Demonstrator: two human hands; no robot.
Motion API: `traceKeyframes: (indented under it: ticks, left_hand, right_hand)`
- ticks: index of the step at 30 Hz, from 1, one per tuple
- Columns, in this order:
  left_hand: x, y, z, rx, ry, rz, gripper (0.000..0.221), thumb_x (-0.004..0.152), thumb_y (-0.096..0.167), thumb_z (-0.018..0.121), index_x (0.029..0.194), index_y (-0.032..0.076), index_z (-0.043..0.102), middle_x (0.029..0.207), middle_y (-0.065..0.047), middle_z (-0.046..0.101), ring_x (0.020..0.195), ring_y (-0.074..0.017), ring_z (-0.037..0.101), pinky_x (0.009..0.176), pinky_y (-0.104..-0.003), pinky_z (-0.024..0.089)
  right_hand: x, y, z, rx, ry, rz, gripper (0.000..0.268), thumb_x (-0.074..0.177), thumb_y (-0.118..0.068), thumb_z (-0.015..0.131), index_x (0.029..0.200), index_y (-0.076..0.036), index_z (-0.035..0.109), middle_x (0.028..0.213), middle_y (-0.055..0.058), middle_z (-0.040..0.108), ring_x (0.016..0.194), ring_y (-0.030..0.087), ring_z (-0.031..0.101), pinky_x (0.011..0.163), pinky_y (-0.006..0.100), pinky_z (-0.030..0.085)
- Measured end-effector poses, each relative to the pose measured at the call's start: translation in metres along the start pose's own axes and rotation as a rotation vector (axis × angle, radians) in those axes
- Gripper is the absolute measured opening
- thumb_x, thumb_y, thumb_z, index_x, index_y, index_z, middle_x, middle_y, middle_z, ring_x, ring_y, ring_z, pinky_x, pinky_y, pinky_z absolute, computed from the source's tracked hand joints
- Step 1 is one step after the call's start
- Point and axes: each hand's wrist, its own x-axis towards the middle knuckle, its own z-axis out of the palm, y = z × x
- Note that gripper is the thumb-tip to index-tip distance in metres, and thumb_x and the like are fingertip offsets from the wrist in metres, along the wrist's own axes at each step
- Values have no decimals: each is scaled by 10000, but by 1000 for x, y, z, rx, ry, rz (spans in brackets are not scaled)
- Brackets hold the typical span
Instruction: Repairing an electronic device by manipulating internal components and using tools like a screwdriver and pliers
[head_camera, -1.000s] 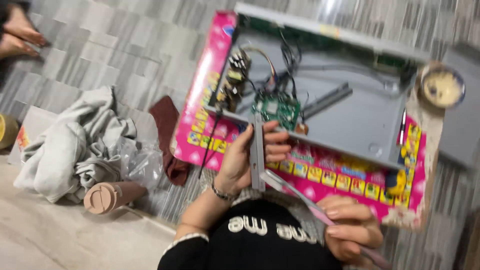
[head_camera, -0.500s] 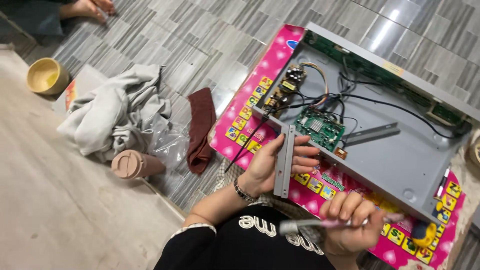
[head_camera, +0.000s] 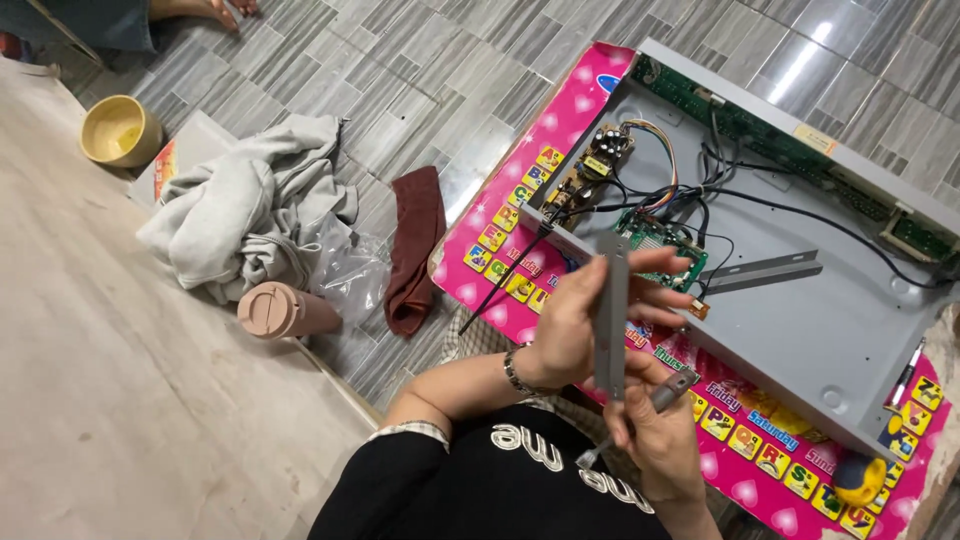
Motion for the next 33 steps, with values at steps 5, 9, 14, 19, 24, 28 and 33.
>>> traceKeyframes:
  ticks: [5, 9, 14, 19, 24, 28, 33]
  left_hand:
    - [0, -16, 7, 82, -62, -49, 530, 1166, 333, 198, 1542, 13, 391, 1411, -188, 545, 1166, -242, 634, 1036, -397, 557]
    - [-11, -13, 16, -98, -4, -110, 681, 1121, 540, 118, 1638, 107, 216, 1328, -200, 570, 1122, -277, 655, 976, -407, 571]
    - [-17, -23, 17, -44, -42, -135, 505, 1160, 285, 324, 1601, 51, 246, 1091, -99, 600, 903, -137, 626, 800, -257, 542]
    - [-6, 7, 12, -170, -49, -217, 473, 1146, 273, 361, 1542, 16, 337, 876, -57, 617, 677, -112, 609, 632, -237, 542]
    - [-13, 16, 15, -90, -11, -207, 544, 1122, 319, 370, 1540, -28, 331, 977, -100, 604, 815, -174, 629, 818, -322, 564]
    - [-16, 12, 24, -98, -57, -280, 593, 1115, 357, 340, 1556, -38, 297, 1094, -184, 615, 1040, -294, 671, 930, -371, 563]
    - [-17, 10, 33, -52, -30, -304, 570, 1092, 315, 287, 1565, -1, 249, 1332, -331, 543, 1244, -398, 582, 1081, -503, 508]
  right_hand:
    - [-14, -3, -6, -3, 101, -62, 560, 843, -94, 727, 1345, 70, 538, 917, 179, 706, 515, 44, 505, 392, 144, 344]
    - [-19, -9, -3, -366, 437, -279, 451, 806, 47, 669, 1248, -5, 598, 779, 57, 659, 505, 30, 513, 423, 140, 367]
    - [-28, -8, -11, -513, 322, -293, 275, 911, -114, 621, 1146, 28, 619, 1054, 123, 581, 519, 92, 551, 441, 188, 393]
    - [-61, -18, -24, -631, 391, -636, 238, 625, -119, 551, 861, -142, 534, 1110, 139, 623, 1106, 246, 610, 1073, 364, 509]
    - [-70, -18, -94, -1064, 895, -1315, 301, 1136, -16, 489, 916, -38, 284, 973, 152, 329, 642, 223, 239, 568, 440, 241]
    - [-39, -10, -40, -933, 1105, -1481, 394, 1111, -299, 254, 849, -28, 367, 821, 135, 464, 664, 281, 442, 770, 337, 416]
    - [-51, -23, -23, -1148, 356, -1228, 264, 1047, -239, 430, 981, -51, 604, 1115, 214, 628, 814, 240, 711, 689, 281, 604]
